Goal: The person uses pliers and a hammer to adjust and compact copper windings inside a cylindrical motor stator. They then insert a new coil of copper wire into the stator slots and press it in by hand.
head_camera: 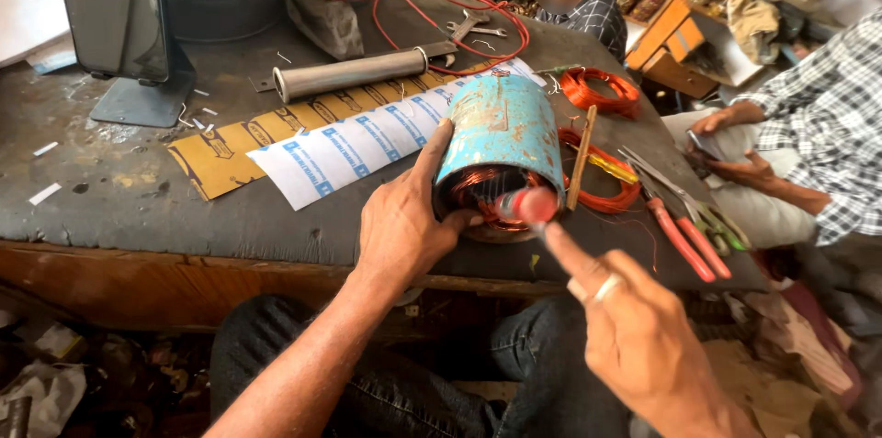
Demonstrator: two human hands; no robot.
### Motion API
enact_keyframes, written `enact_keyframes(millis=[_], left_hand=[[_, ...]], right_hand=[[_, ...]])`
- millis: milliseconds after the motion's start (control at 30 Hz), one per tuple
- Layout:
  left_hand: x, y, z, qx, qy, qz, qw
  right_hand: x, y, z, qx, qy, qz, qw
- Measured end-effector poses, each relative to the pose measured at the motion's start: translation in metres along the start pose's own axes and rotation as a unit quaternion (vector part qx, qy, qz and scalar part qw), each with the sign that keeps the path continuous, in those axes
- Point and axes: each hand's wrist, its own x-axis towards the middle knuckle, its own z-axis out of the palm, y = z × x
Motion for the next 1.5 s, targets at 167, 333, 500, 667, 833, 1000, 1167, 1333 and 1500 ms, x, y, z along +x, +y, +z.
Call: enact_keyframes(millis=[167,333,500,667,833,1000,1167,1333,1500], left_hand=[[-0.002,-0.004,0.003,-0.026,0.03,0.017,0.999],[-0.003,-0.012,0.008,-0.034,0.052,0.037,0.997],[-0.001,-0.013,0.005,-0.028,0.048,0.047,0.997],[0.0,-0.011,0.004,-0.013,0.031,0.032,0.999],[-0.001,-0.008,0.004,-0.006,0.033,0.023,0.999],[0.002,-0.003,0.003,-0.01,-0.002,-0.025,1.0],[0.002,-0.001,0.006,-0.005,0.044,0.017,0.999],[0.0,-0.007,0.01,-0.014,0.078,0.047,0.996],[0.0,-0.003,0.006,-0.003,0.086,0.052,0.995]], right_hand=[[0.008,-0.007,-0.003,-0.076,-0.039,0.028,0.996],[0.017,-0.005,0.01,-0.104,-0.055,-0.015,0.993],[0.018,0.006,0.009,-0.167,-0.07,-0.117,0.976],[0.011,0.006,0.015,-0.154,-0.068,-0.046,0.985],[0.012,-0.001,0.017,-0.075,-0.065,0.041,0.994],[0.008,0.001,0.021,-0.052,-0.017,0.031,0.998],[-0.015,-0.004,0.027,0.019,0.109,0.014,0.994],[-0.037,-0.013,0.08,0.262,0.226,0.203,0.916],[-0.032,-0.017,0.117,0.276,0.248,0.164,0.914]])
